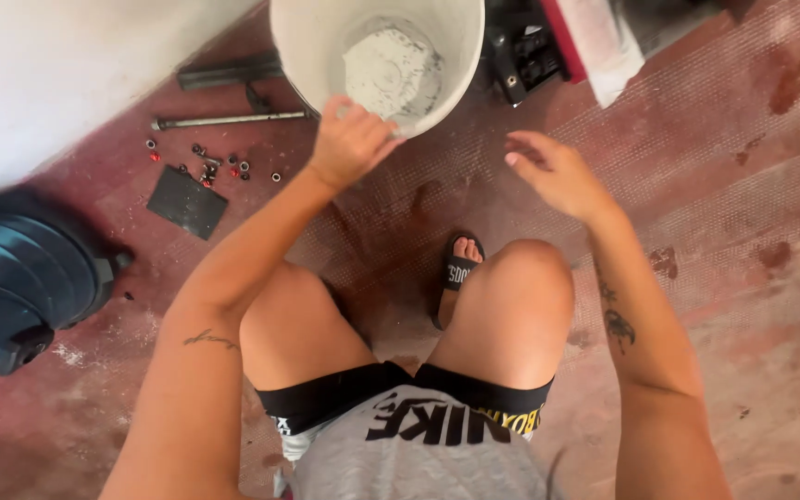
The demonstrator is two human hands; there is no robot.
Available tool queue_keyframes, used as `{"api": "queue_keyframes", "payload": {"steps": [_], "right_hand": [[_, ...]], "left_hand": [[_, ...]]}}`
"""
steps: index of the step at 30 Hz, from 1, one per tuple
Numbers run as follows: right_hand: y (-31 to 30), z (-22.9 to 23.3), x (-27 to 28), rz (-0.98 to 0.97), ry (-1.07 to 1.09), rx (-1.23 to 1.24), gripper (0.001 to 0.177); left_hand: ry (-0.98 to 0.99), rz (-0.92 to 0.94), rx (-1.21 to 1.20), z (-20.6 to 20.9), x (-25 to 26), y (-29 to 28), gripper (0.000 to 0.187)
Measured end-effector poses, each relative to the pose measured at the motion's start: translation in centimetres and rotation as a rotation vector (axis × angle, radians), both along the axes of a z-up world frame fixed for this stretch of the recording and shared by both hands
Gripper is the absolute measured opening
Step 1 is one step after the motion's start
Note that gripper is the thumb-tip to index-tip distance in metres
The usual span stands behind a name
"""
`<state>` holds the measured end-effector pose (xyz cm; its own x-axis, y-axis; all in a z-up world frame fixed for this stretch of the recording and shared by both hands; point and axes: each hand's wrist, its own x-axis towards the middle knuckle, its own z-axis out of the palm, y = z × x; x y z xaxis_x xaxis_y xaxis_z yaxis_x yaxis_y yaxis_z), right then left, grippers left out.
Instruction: Organizing tools, hardware, and other items on the floor of a garage.
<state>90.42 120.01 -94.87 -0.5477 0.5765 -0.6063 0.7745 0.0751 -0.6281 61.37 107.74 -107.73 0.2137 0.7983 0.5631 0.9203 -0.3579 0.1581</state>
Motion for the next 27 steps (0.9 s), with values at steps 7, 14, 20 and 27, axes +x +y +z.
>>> {"api": "queue_keyframes", "payload": {"steps": [7, 14, 20, 27], "right_hand": [[0.7, -7.8, 4.0, 0.048, -0.148, -0.039, 0.046], [-1.9, -11.1, 6.5, -0.258, 0.194, -0.253, 0.054], [-4.1, -8.5, 6.0, -0.519, 0.620, -0.629, 0.068], [-4.3, -5.9, 2.2, -0.890, 1.113, -1.109, 0.086]], "left_hand": [[-0.948, 0.413, -0.226, 5.4, -5.8, -6.1, 0.019], [-1.635, 0.532, -0.469, -4.8, -4.8, -11.2, 0.030], [-2.087, 0.665, -0.513, -11.9, 1.0, -10.1, 0.028], [-1.916, 0.615, -0.395, -17.6, 2.7, -5.5, 0.031]]}}
